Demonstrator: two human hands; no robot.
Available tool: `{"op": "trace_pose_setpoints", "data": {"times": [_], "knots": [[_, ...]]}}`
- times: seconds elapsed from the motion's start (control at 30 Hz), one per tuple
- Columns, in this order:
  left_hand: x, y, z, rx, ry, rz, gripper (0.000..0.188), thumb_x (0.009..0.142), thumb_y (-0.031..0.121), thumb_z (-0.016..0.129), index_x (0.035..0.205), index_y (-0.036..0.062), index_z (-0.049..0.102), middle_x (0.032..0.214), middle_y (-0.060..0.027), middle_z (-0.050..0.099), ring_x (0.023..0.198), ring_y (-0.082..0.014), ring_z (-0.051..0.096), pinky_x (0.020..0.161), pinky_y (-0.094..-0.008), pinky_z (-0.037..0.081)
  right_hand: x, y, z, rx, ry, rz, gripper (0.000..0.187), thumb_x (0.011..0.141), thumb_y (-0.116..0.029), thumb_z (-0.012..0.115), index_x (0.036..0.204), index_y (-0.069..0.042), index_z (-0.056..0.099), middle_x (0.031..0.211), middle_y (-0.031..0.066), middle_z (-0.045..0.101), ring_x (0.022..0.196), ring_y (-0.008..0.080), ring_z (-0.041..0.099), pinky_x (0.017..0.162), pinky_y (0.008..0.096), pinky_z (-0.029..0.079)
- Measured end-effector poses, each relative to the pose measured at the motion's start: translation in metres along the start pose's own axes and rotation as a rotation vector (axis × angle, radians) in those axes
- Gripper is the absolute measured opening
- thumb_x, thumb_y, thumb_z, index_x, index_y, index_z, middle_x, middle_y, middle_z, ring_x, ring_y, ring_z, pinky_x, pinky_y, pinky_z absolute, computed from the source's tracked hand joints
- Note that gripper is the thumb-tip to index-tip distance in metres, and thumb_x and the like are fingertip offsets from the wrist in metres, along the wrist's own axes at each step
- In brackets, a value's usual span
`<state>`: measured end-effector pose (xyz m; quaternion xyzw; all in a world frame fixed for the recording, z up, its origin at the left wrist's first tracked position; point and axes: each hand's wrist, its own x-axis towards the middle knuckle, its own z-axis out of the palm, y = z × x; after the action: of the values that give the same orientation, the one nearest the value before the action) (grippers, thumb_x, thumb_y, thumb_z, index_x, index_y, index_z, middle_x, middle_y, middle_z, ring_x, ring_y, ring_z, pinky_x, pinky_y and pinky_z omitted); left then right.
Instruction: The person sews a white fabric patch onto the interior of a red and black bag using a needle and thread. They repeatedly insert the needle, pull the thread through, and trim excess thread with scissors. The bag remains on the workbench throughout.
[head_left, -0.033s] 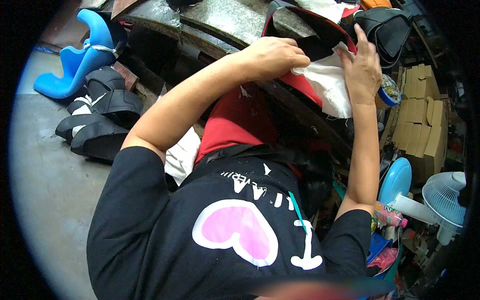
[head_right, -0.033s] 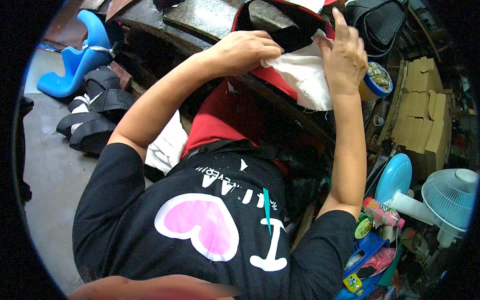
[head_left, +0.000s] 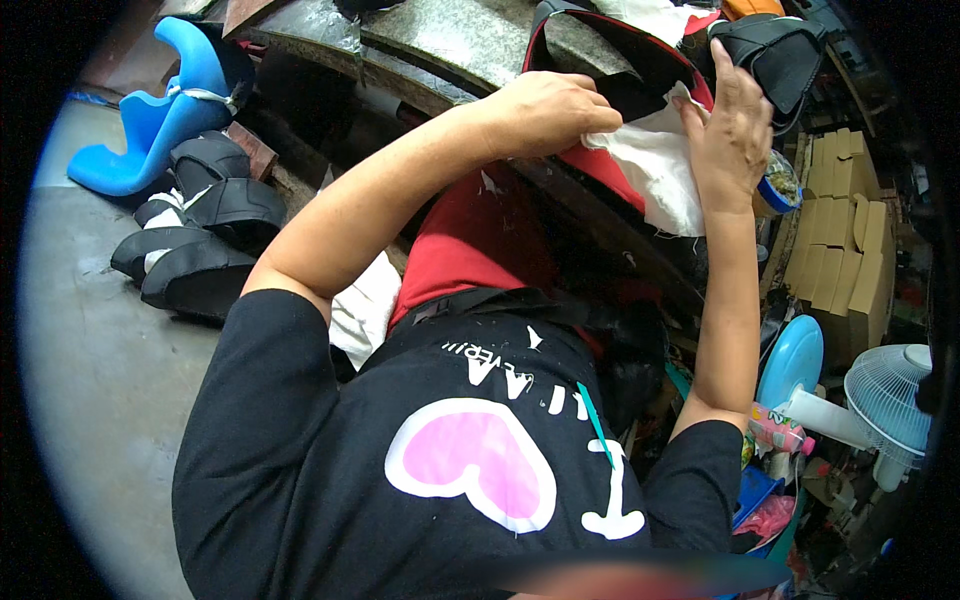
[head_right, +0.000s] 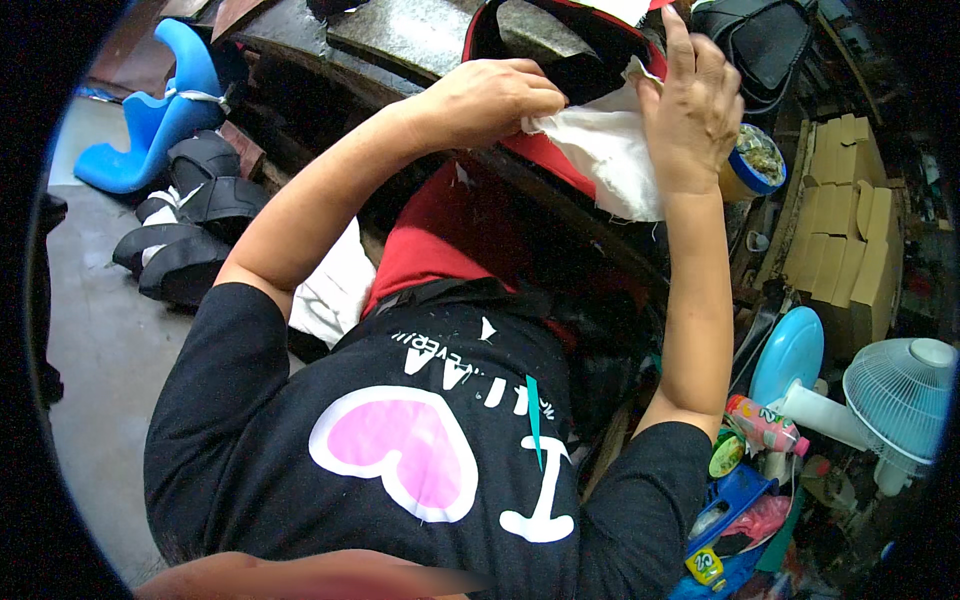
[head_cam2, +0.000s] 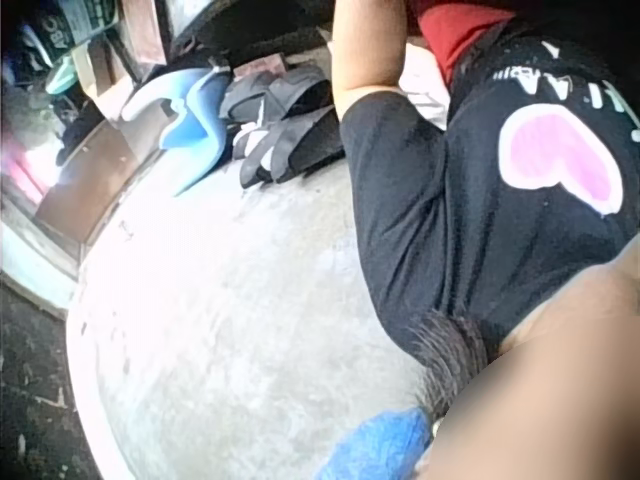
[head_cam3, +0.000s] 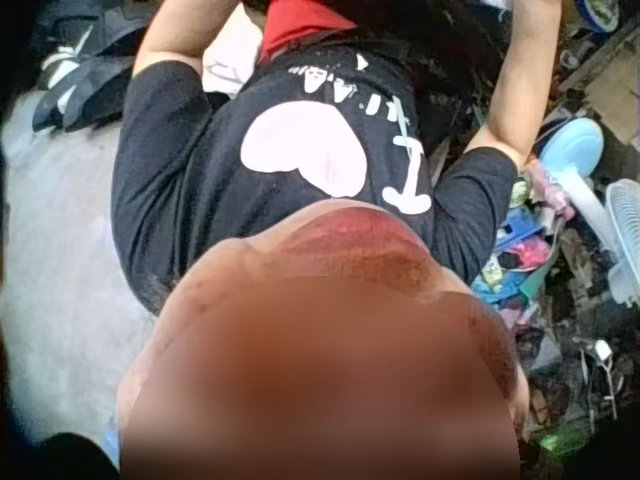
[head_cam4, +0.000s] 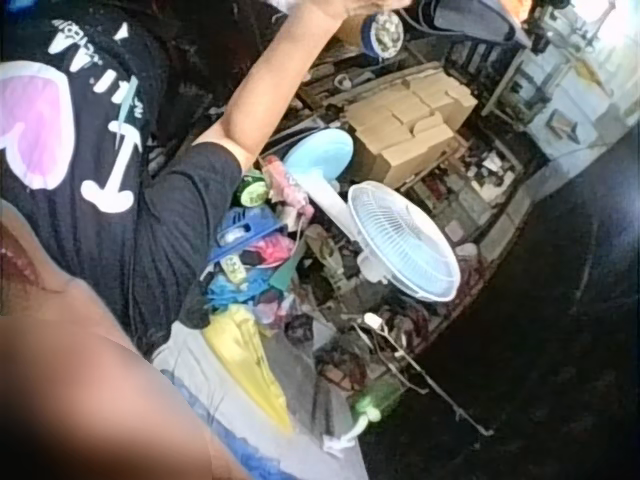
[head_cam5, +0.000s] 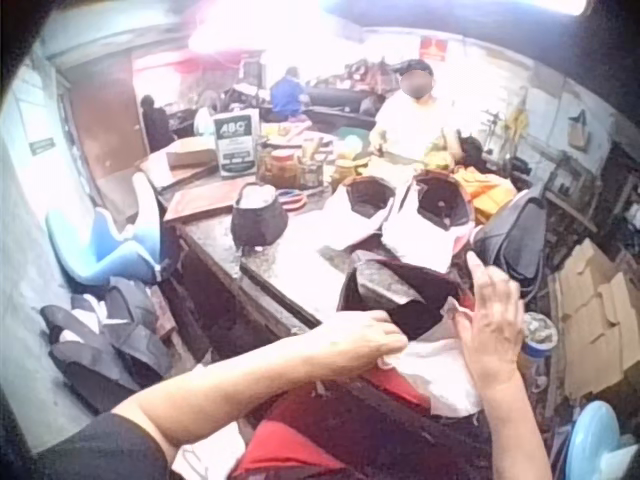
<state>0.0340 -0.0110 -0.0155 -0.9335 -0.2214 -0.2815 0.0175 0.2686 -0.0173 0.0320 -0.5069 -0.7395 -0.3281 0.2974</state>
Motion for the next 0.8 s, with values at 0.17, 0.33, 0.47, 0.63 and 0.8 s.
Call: {"op": "trace_pose_setpoints", "data": {"times": [0.17, 0.33, 0.47, 0.63, 0.8], "knots": [[0.007, -0.001, -0.006, -0.058, -0.271, -0.283, 0.033, 0.080, 0.008, 0.069, 0.111, 0.0096, 0.058, 0.106, -0.0092, 0.069, 0.105, -0.0310, 0.065, 0.087, -0.0430, 0.054, -0.004, -0.031, -0.034, 0.478, 0.008, -0.246, 0.046, 0.076, -0.018, 0.081, 0.120, -0.013, 0.066, 0.111, 0.0084, 0.066, 0.105, 0.0292, 0.061, 0.090, 0.0395, 0.050], [0.001, -0.013, -0.004, -0.427, -0.042, -0.293, 0.043, 0.081, 0.003, 0.070, 0.120, 0.0058, 0.052, 0.103, -0.0130, 0.074, 0.100, -0.0348, 0.070, 0.087, -0.0413, 0.055, -0.042, -0.046, -0.024, 0.666, -0.407, 0.090, 0.021, 0.086, -0.020, 0.074, 0.099, -0.003, 0.073, 0.101, 0.0132, 0.071, 0.095, 0.0300, 0.066, 0.085, 0.0381, 0.052], [0.000, -0.019, 0.000, -0.387, -0.013, -0.236, 0.045, 0.081, 0.008, 0.069, 0.124, 0.0085, 0.054, 0.101, -0.0090, 0.075, 0.095, -0.0305, 0.071, 0.081, -0.0399, 0.056, -0.060, -0.035, -0.018, 0.792, -0.419, 0.158, 0.020, 0.090, -0.020, 0.072, 0.095, -0.001, 0.074, 0.104, 0.0119, 0.073, 0.092, 0.0292, 0.068, 0.085, 0.0369, 0.052], [0.001, -0.015, 0.003, -0.196, -0.085, -0.181, 0.036, 0.080, 0.009, 0.071, 0.116, 0.0083, 0.063, 0.101, -0.0111, 0.070, 0.096, -0.0343, 0.068, 0.084, -0.0415, 0.054, -0.061, -0.032, -0.020, 0.916, -0.415, 0.137, 0.022, 0.094, -0.023, 0.067, 0.098, -0.002, 0.075, 0.107, 0.0118, 0.073, 0.094, 0.0279, 0.069, 0.086, 0.0353, 0.052], [-0.005, -0.017, 0.005, -0.263, 0.015, -0.196, 0.018, 0.079, 0.019, 0.074, 0.090, 0.0086, 0.067, 0.090, -0.0093, 0.067, 0.087, -0.0332, 0.068, 0.075, -0.0424, 0.053, -0.054, -0.032, -0.025, 0.944, -0.495, 0.173, 0.027, 0.093, -0.029, 0.069, 0.101, -0.003, 0.074, 0.105, 0.0110, 0.073, 0.093, 0.0265, 0.070, 0.085, 0.0363, 0.052]]}}
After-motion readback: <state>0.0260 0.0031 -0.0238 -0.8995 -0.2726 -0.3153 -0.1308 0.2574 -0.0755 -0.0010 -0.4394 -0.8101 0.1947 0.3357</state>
